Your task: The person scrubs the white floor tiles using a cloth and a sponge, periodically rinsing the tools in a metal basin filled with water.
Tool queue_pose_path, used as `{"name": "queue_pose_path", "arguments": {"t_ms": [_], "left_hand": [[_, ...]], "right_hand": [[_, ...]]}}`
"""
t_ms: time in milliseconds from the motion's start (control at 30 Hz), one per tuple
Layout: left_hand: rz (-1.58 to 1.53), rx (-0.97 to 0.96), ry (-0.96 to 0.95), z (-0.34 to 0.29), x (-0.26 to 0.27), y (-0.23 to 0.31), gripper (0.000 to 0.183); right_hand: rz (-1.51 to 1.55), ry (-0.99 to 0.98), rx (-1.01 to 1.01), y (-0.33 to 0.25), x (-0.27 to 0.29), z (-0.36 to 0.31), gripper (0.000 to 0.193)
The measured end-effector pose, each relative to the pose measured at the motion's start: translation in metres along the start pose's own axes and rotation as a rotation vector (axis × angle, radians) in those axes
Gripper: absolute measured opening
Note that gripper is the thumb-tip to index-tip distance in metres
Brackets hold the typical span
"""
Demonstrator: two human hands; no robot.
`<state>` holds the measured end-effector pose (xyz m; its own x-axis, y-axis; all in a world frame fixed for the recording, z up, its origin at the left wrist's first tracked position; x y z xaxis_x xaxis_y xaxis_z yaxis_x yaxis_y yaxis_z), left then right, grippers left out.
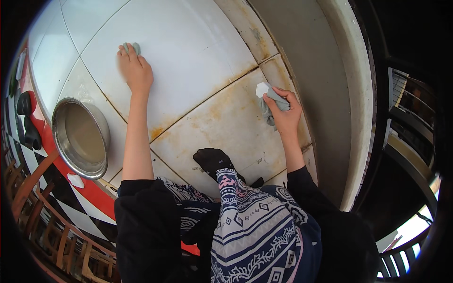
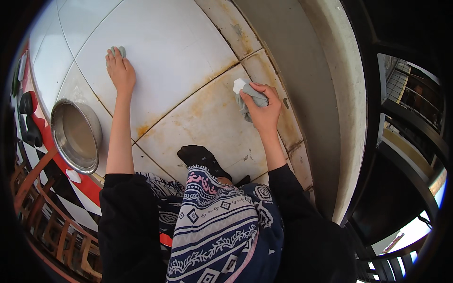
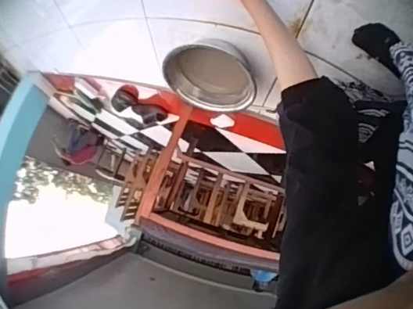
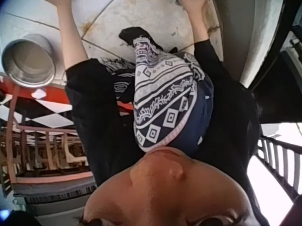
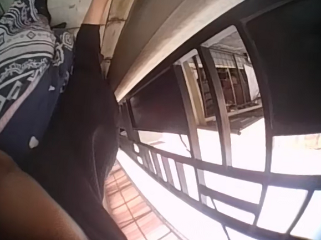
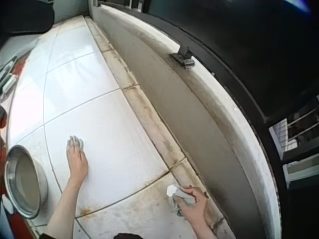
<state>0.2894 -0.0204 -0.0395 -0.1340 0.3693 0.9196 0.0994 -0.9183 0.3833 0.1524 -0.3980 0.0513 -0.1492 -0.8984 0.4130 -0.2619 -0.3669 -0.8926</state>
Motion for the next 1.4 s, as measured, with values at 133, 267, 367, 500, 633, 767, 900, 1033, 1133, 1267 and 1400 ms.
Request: {"name": "queue_pose_path", "arguments": {"t_ms": [133,267,367,500,633,767,900,1033,1133,1267,1400], "left_hand": [[-0.097,-0.228,-0.124,0.009,-0.022,0.084,0.050],[-0.135,-0.420,-0.270,-0.022,-0.037,0.151,0.050],[-0.177,-0.517,-0.350,-0.051,-0.036,0.172,0.050],[-0.195,-0.438,-0.365,-0.065,-0.013,0.139,0.051],[-0.004,-0.155,-0.109,-0.035,0.008,0.054,0.051],[0.050,-0.066,-0.047,0.017,0.012,-0.006,0.048],[-0.104,-0.257,-0.138,0.031,-0.012,0.054,0.046],[-0.201,-0.480,-0.268,-0.015,-0.040,0.162,0.048],[-0.288,-0.556,-0.374,-0.065,-0.051,0.218,0.050],[-0.304,-0.568,-0.421,-0.099,-0.049,0.231,0.051],[-0.389,-0.579,-0.534,-0.111,-0.033,0.213,0.052]], "right_hand": [[0.014,-0.017,-0.001,-0.011,-0.006,-0.001,0.026],[0.020,-0.023,0.026,-0.013,-0.010,-0.003,0.026],[-0.024,-0.005,0.049,-0.014,-0.005,-0.002,0.026],[-0.041,0.015,0.063,-0.016,0.002,-0.001,0.025],[-0.032,0.036,0.053,-0.009,0.011,-0.001,0.026],[-0.026,0.001,0.026,-0.007,0.005,-0.002,0.027],[-0.019,0.003,0.008,-0.005,0.008,-0.002,0.028],[-0.019,0.026,0.001,-0.001,0.015,-0.001,0.027],[-0.032,0.040,-0.001,-0.006,0.017,0.000,0.027],[-0.054,0.050,0.033,-0.009,0.020,-0.001,0.027],[-0.054,0.067,0.044,-0.007,0.025,-0.002,0.026]]}}
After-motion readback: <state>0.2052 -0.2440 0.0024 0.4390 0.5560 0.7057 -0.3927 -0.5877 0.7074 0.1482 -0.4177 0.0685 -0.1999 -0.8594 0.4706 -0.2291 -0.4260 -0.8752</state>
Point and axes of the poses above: each hand's wrist, its own z-axis towards the middle knuckle, its own x-axis out of the back of the hand, y = z × x, the point moved 4 cm from there along z, towards the middle knuckle, and after that the axes turned 9 degrees about -y, right-handed, at the moved point
